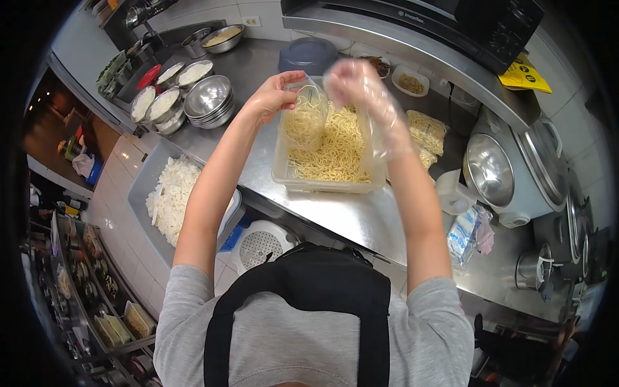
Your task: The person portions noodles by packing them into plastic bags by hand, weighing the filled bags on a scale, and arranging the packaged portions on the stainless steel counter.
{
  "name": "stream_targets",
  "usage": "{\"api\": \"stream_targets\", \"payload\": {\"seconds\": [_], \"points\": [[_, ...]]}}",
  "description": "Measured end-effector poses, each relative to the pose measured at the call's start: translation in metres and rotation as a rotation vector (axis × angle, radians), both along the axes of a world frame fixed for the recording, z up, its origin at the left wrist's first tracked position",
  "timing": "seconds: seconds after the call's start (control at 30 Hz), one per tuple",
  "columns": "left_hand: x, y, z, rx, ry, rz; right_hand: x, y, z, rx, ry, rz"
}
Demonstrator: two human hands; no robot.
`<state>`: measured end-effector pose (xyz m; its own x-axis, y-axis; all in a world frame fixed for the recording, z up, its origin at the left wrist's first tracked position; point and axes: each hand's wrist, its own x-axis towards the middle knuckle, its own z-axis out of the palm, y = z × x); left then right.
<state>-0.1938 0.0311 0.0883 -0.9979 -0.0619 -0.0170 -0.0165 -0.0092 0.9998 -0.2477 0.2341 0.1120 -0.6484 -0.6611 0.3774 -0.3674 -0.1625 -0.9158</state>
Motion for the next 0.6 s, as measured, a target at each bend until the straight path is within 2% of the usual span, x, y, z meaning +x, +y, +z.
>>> {"api": "stream_targets", "payload": {"seconds": [0.07,0.13,0.2,0.23,0.27,0.3,0.37,0.43,0.5,0.57,0.6], "points": [[-0.002,0.005,-0.001,-0.009,0.006,-0.028,0.001,-0.010,0.033,0.048,0.020,-0.006],[-0.002,0.006,-0.001,-0.001,-0.007,-0.061,-0.001,-0.024,0.038,0.031,0.002,0.004],[-0.001,0.003,0.002,0.004,-0.021,-0.088,-0.008,-0.038,0.028,0.311,0.210,-0.011],[0.000,0.001,0.002,0.010,-0.040,-0.117,-0.006,-0.042,0.016,0.286,0.356,0.003],[0.001,0.000,0.002,0.008,-0.041,-0.120,-0.009,-0.032,0.012,0.282,0.282,0.022],[0.004,0.000,0.004,0.007,-0.028,-0.097,0.016,-0.025,0.037,0.276,0.208,0.038],[0.010,0.003,0.008,0.008,-0.019,-0.087,0.011,-0.014,0.043,0.180,0.021,-0.261],[0.016,0.010,0.019,0.001,0.026,-0.143,0.009,0.014,0.044,0.044,0.036,-0.295],[0.021,0.010,0.038,-0.032,0.125,-0.168,0.011,0.043,0.037,0.082,-0.043,-0.288],[0.016,-0.003,0.049,0.115,0.265,-0.082,0.022,0.067,0.014,0.090,-0.096,-0.343],[0.010,-0.008,0.054,0.071,0.195,-0.103,0.034,0.078,0.010,0.146,-0.082,-0.381]]}}
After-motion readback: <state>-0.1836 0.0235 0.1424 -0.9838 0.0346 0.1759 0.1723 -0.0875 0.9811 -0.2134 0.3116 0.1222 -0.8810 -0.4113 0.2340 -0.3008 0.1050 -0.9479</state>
